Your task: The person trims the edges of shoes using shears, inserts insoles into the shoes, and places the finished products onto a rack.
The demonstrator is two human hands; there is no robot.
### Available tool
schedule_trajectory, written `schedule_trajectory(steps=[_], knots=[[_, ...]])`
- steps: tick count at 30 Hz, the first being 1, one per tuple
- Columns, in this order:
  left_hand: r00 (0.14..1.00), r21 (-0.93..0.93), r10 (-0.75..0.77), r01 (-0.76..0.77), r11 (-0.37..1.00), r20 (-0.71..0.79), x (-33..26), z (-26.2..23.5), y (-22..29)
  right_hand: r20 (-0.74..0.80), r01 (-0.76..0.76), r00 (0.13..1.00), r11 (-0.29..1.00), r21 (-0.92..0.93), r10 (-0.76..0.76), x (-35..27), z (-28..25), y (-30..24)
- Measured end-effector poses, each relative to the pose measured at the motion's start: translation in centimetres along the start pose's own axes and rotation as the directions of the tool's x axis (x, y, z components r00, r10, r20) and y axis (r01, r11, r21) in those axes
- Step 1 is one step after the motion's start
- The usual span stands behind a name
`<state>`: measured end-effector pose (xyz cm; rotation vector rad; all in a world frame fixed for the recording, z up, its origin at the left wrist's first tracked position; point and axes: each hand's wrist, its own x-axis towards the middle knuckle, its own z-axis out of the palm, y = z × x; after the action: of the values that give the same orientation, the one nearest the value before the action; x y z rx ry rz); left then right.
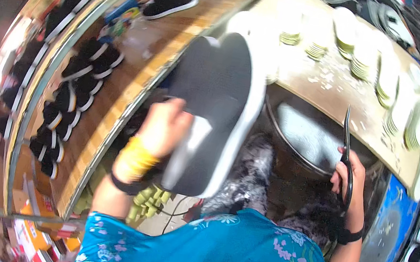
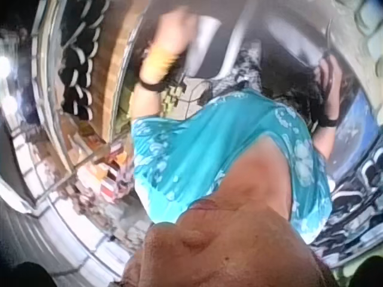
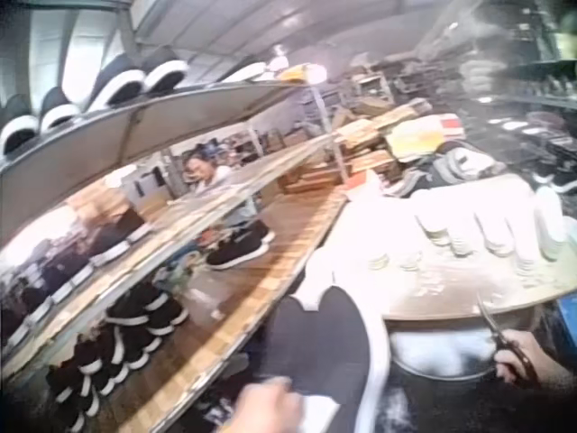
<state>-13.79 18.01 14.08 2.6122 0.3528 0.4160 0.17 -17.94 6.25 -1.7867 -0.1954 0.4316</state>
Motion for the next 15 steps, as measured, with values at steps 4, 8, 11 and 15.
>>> schedule_trajectory(steps=[4,8,11,15], knots=[[0.936,0.225,-0.246,0.305,0.926,-0.253,-6.4,-10.6,-8.1,0.136,-0.078,0.986,0.985,-0.154,0.100,2.3,3.1,-0.4],[0.837,0.416,-0.445,0.545,0.729,-0.318,-16.2,-16.6,-15.7,0.210,-0.057,0.973,0.978,-0.200,0.100,4.3,5.5,-0.5],[0.687,0.484,-0.637,0.714,0.506,-0.350,-23.6,-20.1,-23.1,0.255,0.200,0.955,0.963,-0.179,-0.151,5.2,4.6,0.4],[0.932,0.385,-0.357,0.352,0.853,-0.061,-8.1,-7.9,-27.7,0.419,0.333,0.890,0.886,-0.322,-0.182,6.7,9.3,-2.6]])
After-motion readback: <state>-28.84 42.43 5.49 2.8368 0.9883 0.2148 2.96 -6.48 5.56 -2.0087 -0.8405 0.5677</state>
